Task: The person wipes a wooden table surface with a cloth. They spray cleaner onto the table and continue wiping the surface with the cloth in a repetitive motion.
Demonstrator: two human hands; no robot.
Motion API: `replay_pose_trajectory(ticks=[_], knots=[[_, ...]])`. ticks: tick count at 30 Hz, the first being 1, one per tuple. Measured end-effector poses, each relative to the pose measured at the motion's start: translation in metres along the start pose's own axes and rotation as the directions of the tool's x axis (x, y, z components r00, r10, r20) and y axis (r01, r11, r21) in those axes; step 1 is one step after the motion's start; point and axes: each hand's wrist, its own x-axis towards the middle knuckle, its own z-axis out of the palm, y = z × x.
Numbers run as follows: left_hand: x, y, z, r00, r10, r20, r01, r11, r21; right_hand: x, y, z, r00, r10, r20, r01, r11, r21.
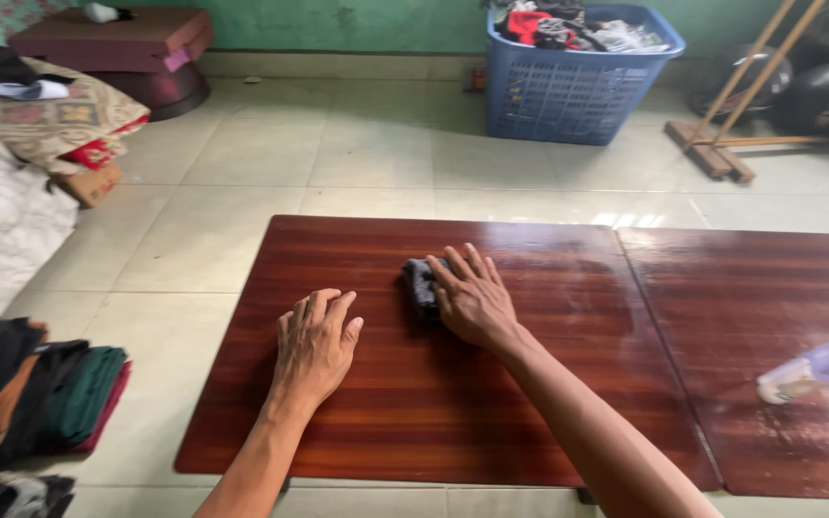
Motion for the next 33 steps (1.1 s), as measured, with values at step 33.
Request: replay_pose_trajectory(ticks=[33], knots=[[0.001, 0.175, 0.023, 0.877, 0.467, -0.111, -0.478, 0.827, -0.295, -0.22, 0.144, -0.056, 0.996, 0.049, -0.08, -0.063, 0.982, -0.176]])
